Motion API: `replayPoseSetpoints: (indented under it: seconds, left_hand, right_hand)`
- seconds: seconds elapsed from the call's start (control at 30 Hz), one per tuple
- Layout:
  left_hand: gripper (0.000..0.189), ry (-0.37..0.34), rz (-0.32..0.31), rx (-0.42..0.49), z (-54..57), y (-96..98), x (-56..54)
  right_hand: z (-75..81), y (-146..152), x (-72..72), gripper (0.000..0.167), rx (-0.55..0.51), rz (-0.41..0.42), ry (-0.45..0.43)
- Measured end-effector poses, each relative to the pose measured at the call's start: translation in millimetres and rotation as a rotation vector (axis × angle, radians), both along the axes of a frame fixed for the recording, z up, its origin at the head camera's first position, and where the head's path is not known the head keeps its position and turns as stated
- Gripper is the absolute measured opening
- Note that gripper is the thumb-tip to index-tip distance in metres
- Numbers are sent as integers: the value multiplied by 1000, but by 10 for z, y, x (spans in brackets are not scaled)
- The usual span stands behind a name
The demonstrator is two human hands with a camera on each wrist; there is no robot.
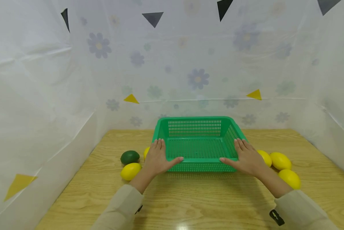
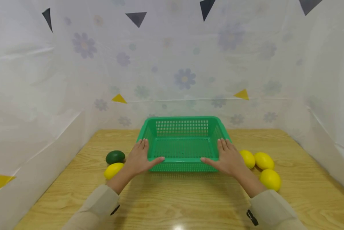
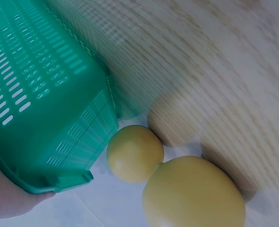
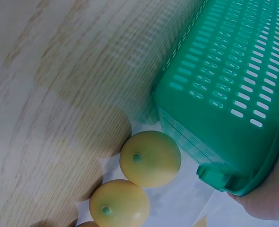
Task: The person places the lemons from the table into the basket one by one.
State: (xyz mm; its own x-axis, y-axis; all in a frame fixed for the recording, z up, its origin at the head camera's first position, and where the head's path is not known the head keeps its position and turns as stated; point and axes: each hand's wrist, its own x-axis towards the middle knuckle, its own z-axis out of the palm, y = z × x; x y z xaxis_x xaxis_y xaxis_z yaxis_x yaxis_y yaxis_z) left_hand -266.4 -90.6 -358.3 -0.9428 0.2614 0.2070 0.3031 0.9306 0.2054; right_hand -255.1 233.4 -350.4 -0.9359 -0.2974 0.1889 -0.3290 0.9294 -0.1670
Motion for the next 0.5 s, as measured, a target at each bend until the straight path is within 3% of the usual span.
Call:
replayPoseSetpoints:
  seconds: [0.5]
  left_hand:
    - [102,-11,1,1,3,-15,-3]
  right_hand:
    - [-6,-1,-6,99,7,1,5]
